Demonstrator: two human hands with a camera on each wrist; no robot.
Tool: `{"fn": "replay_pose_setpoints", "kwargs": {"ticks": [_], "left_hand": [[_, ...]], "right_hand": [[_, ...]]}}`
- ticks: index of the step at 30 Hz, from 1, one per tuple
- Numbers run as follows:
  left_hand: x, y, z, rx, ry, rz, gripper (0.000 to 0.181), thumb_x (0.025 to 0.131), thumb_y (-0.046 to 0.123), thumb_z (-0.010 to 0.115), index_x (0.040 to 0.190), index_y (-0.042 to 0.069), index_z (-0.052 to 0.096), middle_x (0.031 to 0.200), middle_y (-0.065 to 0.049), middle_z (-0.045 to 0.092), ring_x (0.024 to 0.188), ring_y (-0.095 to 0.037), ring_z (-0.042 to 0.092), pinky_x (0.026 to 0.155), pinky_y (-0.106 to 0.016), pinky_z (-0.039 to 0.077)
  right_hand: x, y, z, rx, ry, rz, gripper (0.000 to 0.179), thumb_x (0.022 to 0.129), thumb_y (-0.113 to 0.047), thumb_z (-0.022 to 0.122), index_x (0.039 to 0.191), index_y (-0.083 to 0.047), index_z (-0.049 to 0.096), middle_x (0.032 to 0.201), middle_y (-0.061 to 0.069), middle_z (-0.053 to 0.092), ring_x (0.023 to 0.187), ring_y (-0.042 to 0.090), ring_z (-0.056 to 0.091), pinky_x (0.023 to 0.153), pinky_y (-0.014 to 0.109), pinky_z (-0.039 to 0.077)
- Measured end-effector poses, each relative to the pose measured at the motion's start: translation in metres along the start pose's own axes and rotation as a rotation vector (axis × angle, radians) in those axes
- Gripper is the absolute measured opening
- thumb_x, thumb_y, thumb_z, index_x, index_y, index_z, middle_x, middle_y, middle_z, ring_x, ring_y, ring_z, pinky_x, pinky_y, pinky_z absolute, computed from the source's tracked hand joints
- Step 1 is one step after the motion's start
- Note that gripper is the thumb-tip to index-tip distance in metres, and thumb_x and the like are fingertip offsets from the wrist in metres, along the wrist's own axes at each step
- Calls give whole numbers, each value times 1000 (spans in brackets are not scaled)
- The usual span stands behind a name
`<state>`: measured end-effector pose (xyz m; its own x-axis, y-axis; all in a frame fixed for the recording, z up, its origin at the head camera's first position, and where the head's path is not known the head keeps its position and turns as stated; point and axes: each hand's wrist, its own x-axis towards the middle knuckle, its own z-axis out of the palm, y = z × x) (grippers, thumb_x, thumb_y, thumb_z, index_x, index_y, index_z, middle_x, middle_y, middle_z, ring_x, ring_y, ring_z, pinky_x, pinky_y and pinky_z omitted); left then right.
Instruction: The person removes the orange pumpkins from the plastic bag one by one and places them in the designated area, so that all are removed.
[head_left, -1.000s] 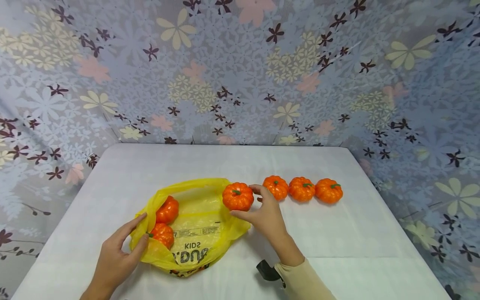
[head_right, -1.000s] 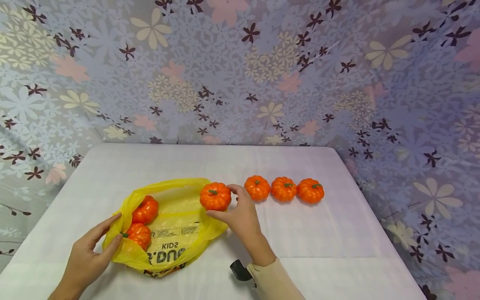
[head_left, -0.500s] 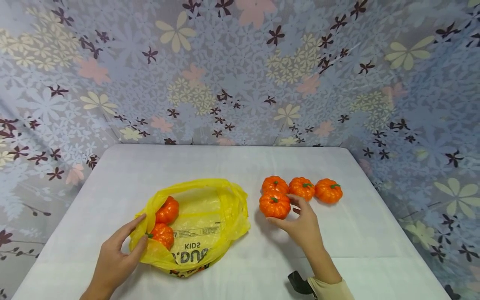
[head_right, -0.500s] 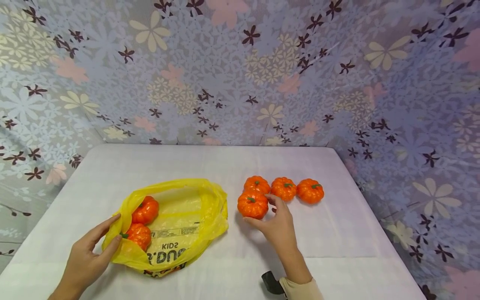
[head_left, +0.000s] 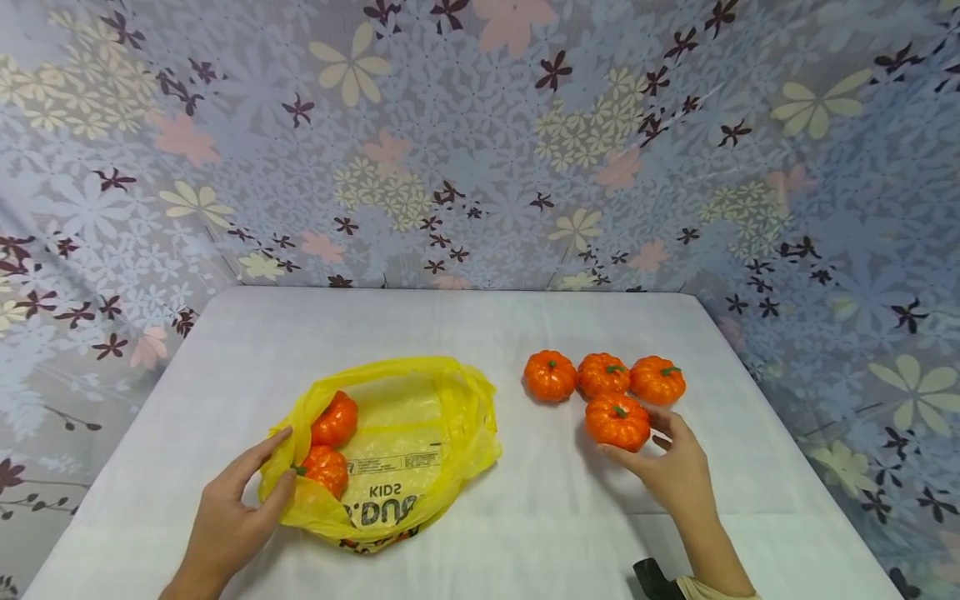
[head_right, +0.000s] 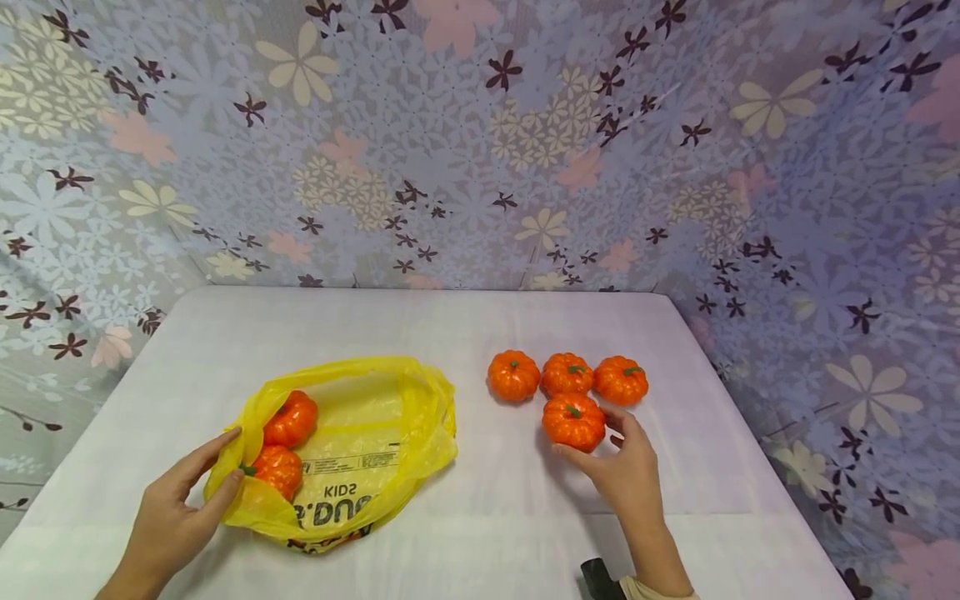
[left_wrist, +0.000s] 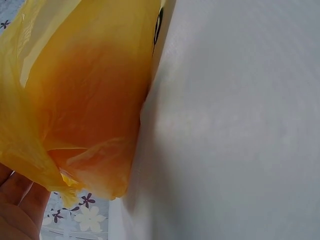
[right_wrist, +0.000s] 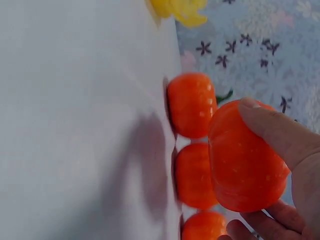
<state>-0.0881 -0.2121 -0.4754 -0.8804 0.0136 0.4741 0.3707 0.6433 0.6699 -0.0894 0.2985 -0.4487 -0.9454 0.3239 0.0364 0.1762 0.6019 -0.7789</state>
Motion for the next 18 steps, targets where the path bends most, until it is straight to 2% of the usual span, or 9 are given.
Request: {"fn": "replay_pose_setpoints", "kwargs": {"ticks": [12,18], "left_hand": [[1,1,-1,7,-7,-7,51,84,0,77,133,6,65,129,-6,67,119,8,50,99,-5,34],[0,1,0,28,-16,-29,49,85,3,77,133,6,65,129,-5,67,119,9,49,99,-4,34]], "right_hand": [[-3,33,-32,-34,15,208,107,74,-48,88,150,5,34,147,30,42,134,43,39,109,58,37],[-3,50,-38,-17,52,259,109,73,-50,88,150,5,34,149,30,40,136,43,38,109,57,37]]}}
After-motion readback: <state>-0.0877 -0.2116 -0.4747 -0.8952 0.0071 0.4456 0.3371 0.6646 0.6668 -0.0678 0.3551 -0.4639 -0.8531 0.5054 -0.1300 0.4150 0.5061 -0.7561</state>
